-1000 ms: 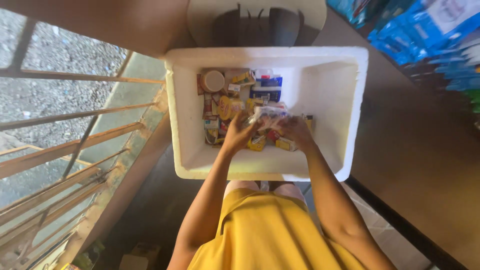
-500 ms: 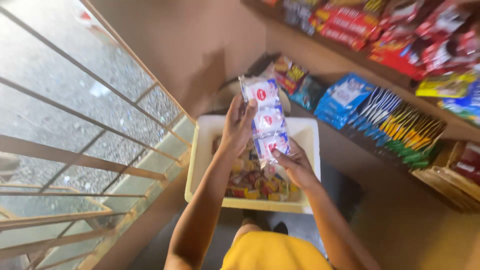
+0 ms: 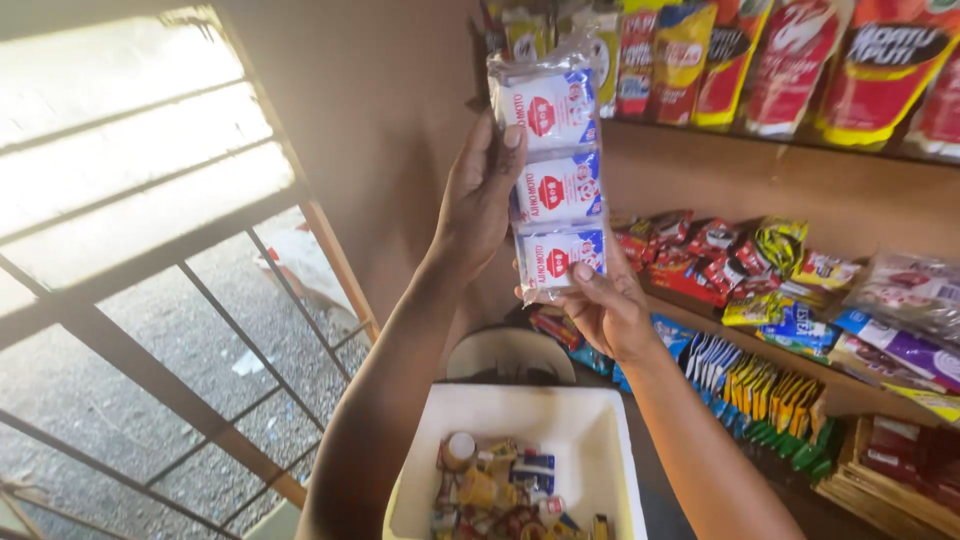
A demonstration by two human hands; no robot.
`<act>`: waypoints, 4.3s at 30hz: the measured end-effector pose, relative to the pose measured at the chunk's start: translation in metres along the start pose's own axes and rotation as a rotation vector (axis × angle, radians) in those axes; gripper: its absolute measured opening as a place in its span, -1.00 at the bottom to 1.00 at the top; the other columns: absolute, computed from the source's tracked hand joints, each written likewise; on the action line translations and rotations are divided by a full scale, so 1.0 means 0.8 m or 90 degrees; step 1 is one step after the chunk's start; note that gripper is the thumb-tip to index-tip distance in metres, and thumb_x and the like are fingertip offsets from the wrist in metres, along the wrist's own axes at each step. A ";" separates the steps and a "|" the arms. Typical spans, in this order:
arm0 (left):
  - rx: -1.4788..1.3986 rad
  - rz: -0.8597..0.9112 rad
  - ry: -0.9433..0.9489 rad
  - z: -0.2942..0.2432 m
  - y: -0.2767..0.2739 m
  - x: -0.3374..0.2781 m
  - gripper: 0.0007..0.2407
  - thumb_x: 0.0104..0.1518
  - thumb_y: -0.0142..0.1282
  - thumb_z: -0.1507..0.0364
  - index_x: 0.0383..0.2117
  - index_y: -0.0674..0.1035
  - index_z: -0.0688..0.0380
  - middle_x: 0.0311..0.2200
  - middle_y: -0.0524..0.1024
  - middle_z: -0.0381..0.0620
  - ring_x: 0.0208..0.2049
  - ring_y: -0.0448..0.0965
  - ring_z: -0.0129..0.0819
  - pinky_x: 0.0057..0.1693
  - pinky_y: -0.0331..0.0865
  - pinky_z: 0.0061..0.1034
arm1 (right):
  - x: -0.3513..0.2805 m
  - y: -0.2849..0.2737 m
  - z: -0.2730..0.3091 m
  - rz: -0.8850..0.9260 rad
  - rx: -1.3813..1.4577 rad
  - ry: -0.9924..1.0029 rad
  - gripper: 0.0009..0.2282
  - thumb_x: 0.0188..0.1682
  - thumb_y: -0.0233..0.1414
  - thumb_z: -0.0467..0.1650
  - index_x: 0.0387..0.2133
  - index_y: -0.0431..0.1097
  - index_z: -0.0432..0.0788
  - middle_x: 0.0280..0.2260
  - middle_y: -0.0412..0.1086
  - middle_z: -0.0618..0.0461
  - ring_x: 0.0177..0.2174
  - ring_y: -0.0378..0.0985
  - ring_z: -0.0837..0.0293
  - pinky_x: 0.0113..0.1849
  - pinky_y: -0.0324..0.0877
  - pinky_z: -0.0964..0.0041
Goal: Taking various food packets, pouches, and snack bags from a storage box and organizing them on retail shelves.
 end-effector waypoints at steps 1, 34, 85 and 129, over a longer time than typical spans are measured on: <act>0.002 0.006 0.008 -0.007 0.003 0.005 -0.72 0.44 -0.06 0.33 0.18 0.40 0.20 -0.05 0.50 -0.23 -0.04 0.45 -0.60 0.11 0.41 -0.57 | 0.001 -0.001 0.002 0.006 -0.003 -0.008 -0.34 0.06 0.03 -0.43 0.40 -0.17 -0.17 0.15 0.31 -0.22 0.06 0.52 -0.15 0.05 0.46 -0.27; 0.183 -0.082 0.218 -0.097 0.017 0.038 -0.48 0.46 0.08 0.36 0.44 0.14 0.23 0.38 0.23 0.04 0.41 0.28 -0.27 0.45 0.27 -0.39 | 0.007 0.055 0.122 -0.173 -0.582 -0.322 -0.51 0.06 0.18 -0.50 0.27 0.23 -0.19 0.07 0.38 -0.04 0.04 0.46 0.11 0.05 0.44 0.23; -0.116 0.292 -0.187 0.415 0.355 -0.045 -0.28 0.29 0.16 0.54 0.48 -0.09 0.21 0.47 0.05 0.19 0.41 0.30 -0.13 0.33 0.46 -0.45 | -0.304 -0.271 0.328 -0.720 -1.236 -0.129 -0.60 0.26 0.15 -0.56 0.33 0.23 -0.21 0.08 0.34 -0.02 -0.17 0.39 0.29 -0.11 0.41 0.44; 0.229 -0.018 -0.661 0.385 -0.154 -0.585 -0.76 0.17 0.08 0.53 -0.04 0.57 0.16 -0.22 0.67 -0.01 -0.17 0.72 -0.26 -0.04 0.57 -0.44 | -0.208 -0.204 -0.259 -0.179 -0.770 0.547 -0.76 0.05 0.03 -0.33 -0.07 0.46 -0.16 -0.06 0.50 -0.09 -0.10 0.58 -0.08 -0.15 0.50 0.15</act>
Point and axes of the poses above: each hand's wrist, its own x-axis towards the middle knuckle, its own y-axis out of the palm, z = x × y, the point moved 8 cm from there along x, towards the middle knuckle
